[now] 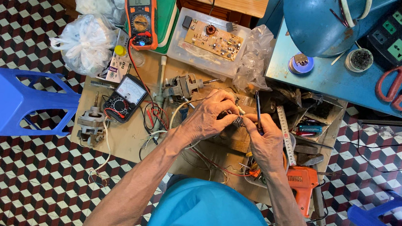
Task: The person works at a cluttered workbench repairing a small electric motor. They strip and position wires, connect leads to the motor, use a screwdriver to work on the motor housing, and handle pliers and a multimeter while adjusting components on the bench.
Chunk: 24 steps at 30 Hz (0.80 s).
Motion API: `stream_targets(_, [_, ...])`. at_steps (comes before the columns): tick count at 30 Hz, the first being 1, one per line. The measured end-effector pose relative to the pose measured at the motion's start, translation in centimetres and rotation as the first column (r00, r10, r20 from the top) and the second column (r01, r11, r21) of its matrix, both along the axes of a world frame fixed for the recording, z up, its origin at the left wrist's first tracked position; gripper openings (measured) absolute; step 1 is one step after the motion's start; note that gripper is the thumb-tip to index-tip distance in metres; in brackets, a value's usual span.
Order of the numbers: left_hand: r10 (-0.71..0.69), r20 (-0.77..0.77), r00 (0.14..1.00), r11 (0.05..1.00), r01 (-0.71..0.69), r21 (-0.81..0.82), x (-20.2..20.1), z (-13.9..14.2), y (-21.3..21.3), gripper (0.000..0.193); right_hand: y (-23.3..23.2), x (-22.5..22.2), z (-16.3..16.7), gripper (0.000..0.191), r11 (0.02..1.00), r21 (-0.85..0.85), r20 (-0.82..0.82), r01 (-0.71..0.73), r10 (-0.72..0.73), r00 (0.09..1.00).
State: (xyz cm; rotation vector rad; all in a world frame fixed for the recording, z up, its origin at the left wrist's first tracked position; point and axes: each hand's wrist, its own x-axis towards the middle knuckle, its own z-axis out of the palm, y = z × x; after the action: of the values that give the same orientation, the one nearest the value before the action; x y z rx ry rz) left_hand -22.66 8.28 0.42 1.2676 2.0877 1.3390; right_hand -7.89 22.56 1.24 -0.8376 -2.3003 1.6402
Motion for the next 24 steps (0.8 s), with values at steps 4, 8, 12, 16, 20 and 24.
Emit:
stream_targets(4, [-0.004, 0.002, 1.0, 1.0, 0.004, 0.009, -0.1, -0.1, 0.0, 0.011, 0.0, 0.1, 0.0, 0.016, 1.0, -0.001, -0.024, 0.01, -0.01, 1.0])
stream_targets(8, [-0.006, 0.003, 1.0, 1.0, 0.006, 0.007, -0.4, -0.2, 0.0, 0.015, -0.1, 0.0, 0.4, 0.017, 1.0, 0.007, -0.035, 0.0, 0.0, 0.999])
stream_targets(12, [-0.013, -0.02, 1.0, 1.0, 0.014, 0.01, -0.5, -0.5, 0.0, 0.014, -0.1, -0.1, 1.1, 0.019, 0.999, -0.052, 0.008, 0.008, -0.008, 1.0])
stream_targets(16, [-0.016, -0.06, 0.998, 1.0, 0.017, 0.007, -0.6, -0.8, 0.0, 0.012, 1.1, 1.8, 1.5, 0.031, 0.973, -0.148, 0.247, 0.175, -0.135, 0.96])
stream_targets(20, [-0.039, -0.069, 0.997, 0.999, 0.041, 0.028, -1.0, -0.7, -0.1, 0.011, 2.3, 6.4, -0.2, 0.046, 0.941, -0.237, 0.415, 0.24, -0.126, 0.901])
stream_targets(24, [-0.045, -0.033, 0.998, 0.999, 0.044, -0.029, -1.0, -0.2, -0.4, 0.012, 1.5, 9.2, -4.1, 0.054, 0.99, -0.057, 0.544, 0.131, -0.079, 0.836])
